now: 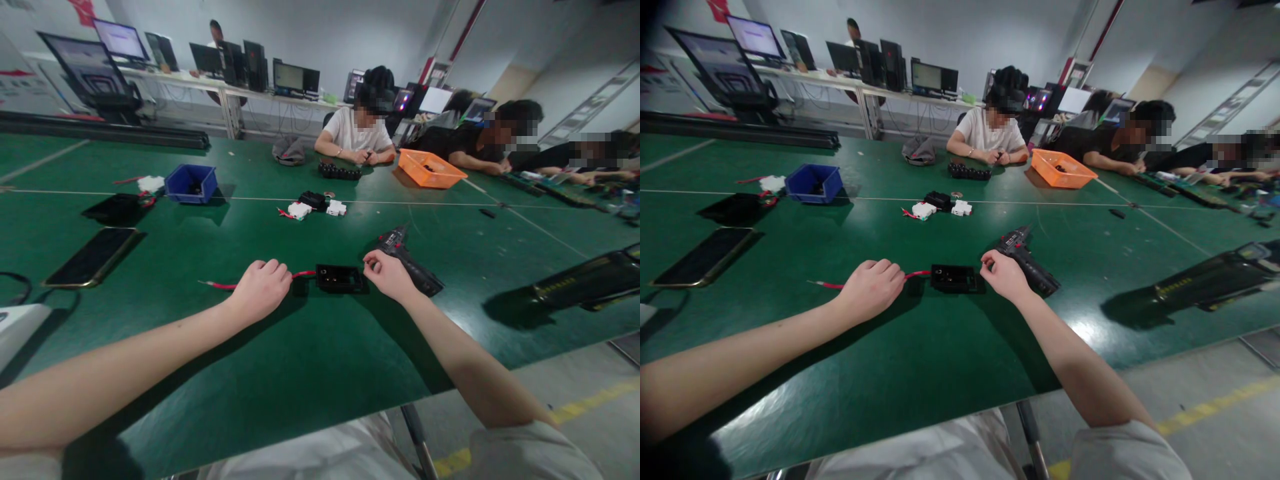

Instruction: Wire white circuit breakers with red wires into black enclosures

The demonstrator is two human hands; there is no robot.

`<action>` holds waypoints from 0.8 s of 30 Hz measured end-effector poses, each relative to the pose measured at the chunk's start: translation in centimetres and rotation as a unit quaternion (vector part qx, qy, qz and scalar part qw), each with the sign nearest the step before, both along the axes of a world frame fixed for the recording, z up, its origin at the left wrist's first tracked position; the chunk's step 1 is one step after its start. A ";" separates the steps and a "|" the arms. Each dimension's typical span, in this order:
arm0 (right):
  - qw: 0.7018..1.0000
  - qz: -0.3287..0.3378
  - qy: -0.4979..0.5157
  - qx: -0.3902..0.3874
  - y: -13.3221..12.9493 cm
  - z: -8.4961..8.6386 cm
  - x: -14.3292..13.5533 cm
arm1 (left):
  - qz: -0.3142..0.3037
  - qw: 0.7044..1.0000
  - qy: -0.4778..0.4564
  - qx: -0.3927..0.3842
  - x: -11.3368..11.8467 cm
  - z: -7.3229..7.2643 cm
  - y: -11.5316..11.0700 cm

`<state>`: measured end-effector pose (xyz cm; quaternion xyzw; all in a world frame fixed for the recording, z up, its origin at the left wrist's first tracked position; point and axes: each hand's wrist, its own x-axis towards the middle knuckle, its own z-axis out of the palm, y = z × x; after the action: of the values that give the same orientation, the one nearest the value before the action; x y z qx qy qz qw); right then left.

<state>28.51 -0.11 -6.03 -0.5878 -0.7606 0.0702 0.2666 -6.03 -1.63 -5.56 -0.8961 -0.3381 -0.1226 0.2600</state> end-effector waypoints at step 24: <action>0.991 0.018 0.121 -0.055 0.1 -0.7 0.5 | -0.002 1.000 -0.008 -0.027 0.0 0.0 0.0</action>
<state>29.04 -0.01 -6.74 -0.5749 -0.7283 0.1875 0.3222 -6.02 -1.63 -5.61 -0.9026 -0.3418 -0.1205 0.2325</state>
